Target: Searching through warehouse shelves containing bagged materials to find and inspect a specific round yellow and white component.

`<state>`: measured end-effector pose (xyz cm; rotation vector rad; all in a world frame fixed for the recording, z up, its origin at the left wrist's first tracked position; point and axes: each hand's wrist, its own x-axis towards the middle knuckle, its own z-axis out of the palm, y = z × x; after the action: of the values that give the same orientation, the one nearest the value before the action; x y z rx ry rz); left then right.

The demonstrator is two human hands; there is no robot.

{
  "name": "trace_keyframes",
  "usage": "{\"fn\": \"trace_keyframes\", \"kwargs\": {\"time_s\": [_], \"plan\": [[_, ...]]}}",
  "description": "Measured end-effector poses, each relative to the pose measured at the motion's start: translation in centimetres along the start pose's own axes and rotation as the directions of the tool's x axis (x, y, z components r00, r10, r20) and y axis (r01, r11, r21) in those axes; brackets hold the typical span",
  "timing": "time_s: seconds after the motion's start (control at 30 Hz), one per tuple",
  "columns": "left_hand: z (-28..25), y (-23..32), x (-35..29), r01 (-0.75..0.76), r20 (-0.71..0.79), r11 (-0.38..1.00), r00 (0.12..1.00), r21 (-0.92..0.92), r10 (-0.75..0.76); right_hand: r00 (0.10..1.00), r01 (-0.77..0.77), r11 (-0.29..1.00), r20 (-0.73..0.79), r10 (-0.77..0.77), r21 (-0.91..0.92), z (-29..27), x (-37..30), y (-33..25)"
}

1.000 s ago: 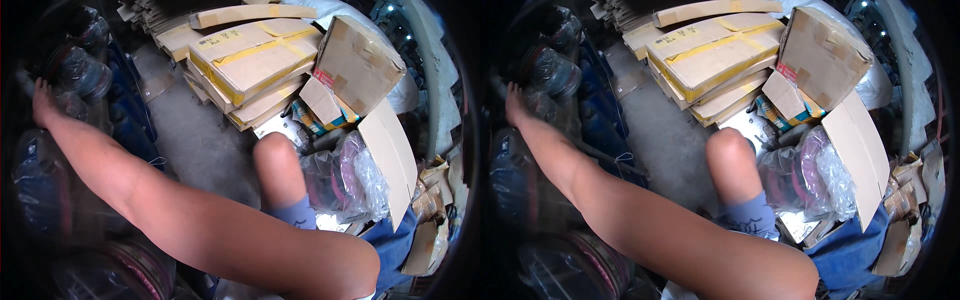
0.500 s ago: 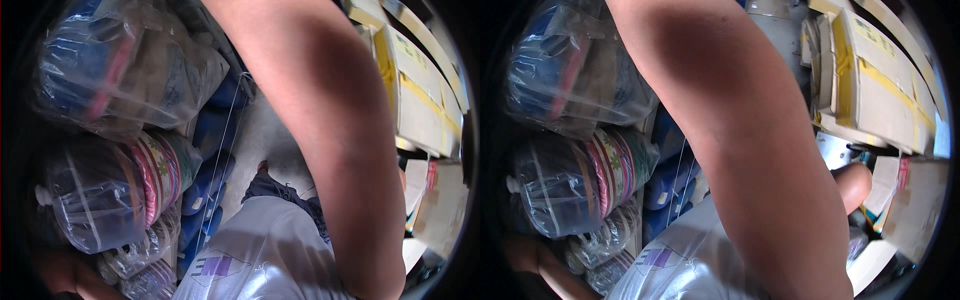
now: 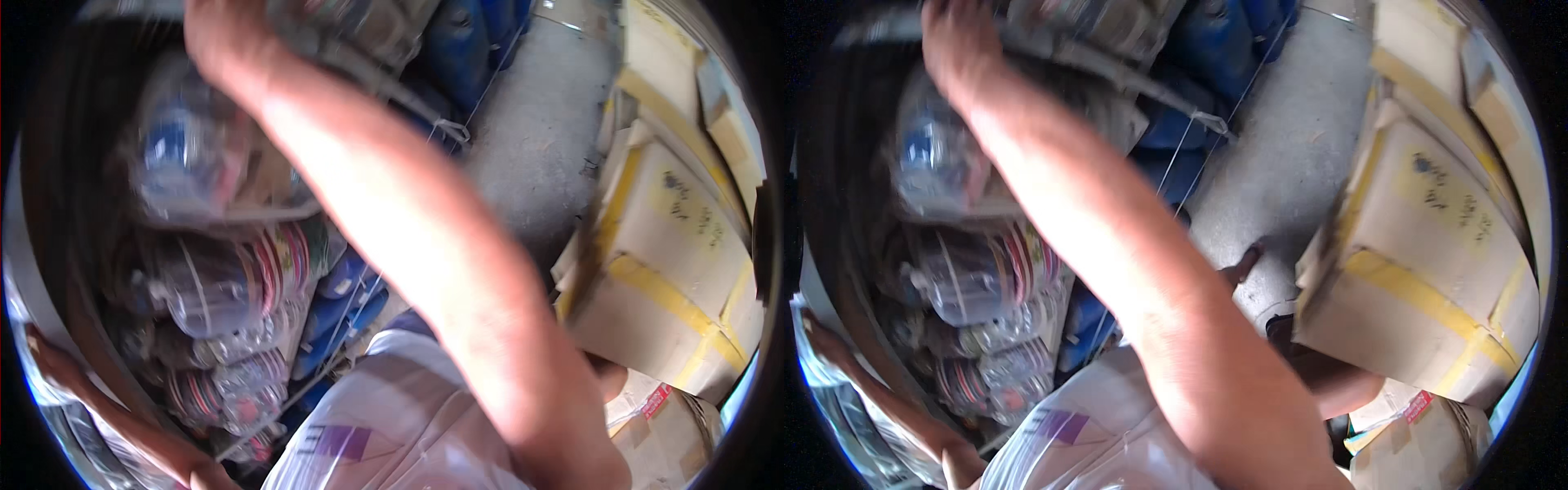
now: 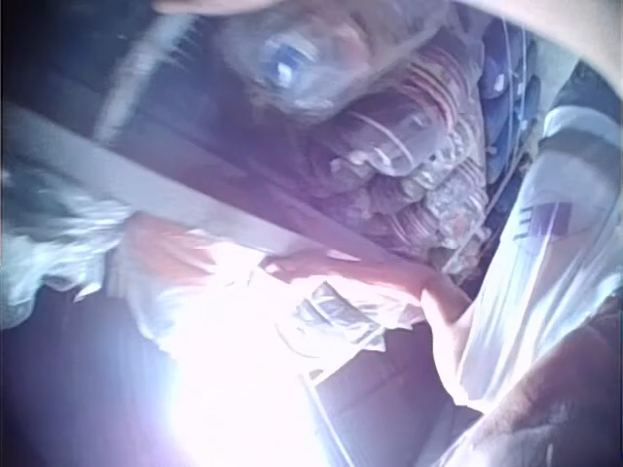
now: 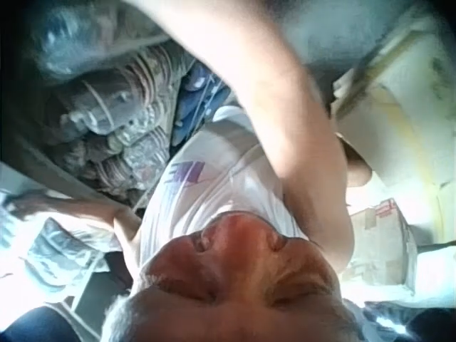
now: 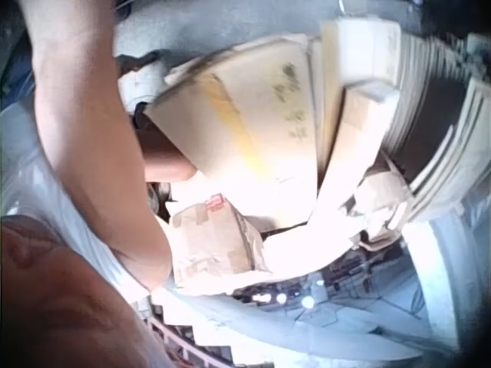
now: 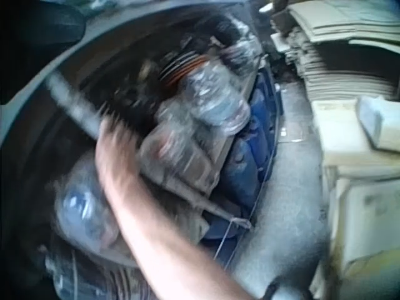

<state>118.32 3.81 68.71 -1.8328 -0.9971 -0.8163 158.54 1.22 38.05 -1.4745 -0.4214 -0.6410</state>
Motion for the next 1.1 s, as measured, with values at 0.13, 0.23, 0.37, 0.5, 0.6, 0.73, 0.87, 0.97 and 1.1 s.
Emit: {"fn": "trace_keyframes", "kwargs": {"time_s": [0.13, 0.23, 0.37, 0.5, 0.6, 0.73, 0.87, 0.97, 1.1], "plan": [[4.2, -1.9, -0.7, -0.382, -0.101, 0.878, 0.924, -0.287, 0.369, 0.957, -0.055, 0.998, 0.286, 0.054, -0.003, -5.5, -0.5, 1.3], [3.1, 1.0, -1.3, -0.363, -0.008, 0.91, 0.929, -0.2, 0.369, 0.93, -0.066, 0.991, 0.351, 0.104, -0.119, -6.1, 0.4, 0.7], [2.9, 0.9, -1.2, -0.374, -0.02, 0.857, 0.919, -0.354, 0.393, 0.906, -0.13, 0.991, 0.401, 0.135, -0.041, -6.7, 1.3, 0.3], [2.0, 3.0, -1.7, -0.356, -0.001, 0.858, 0.924, -0.37, 0.383, 0.803, -0.323, 0.946, 0.533, 0.266, 0.014, -6.9, 2.7, 0.4], [2.2, 2.1, -1.9, -0.507, -0.088, 0.817, 0.859, -0.274, 0.504, 0.671, -0.469, 0.882, 0.667, 0.325, 0.042, -7.5, 4.4, -0.7], [0.7, 6.4, -2.6, -0.438, -0.05, 0.82, 0.89, -0.368, 0.454, 0.618, -0.381, 0.92, 0.715, 0.327, -0.091, -7.7, 4.3, 0.1], [0.1, 7.6, -3.0, -0.358, 0.006, 0.858, 0.922, -0.367, 0.388, 0.584, -0.043, 0.957, 0.77, 0.256, -0.285, -6.3, 3.5, 2.3], [-1.0, 4.5, -2.1, -0.296, 0.064, 0.934, 0.947, -0.2, 0.314, 0.393, -0.297, 0.919, 0.844, 0.365, -0.259, -6.6, 5.9, -3.3], [-1.2, 8.6, -1.6, -0.249, 0.163, 0.899, 0.932, -0.36, 0.324, 0.456, -0.16, 0.951, 0.835, 0.309, -0.265, -7.7, 6.6, 0.5]]}}
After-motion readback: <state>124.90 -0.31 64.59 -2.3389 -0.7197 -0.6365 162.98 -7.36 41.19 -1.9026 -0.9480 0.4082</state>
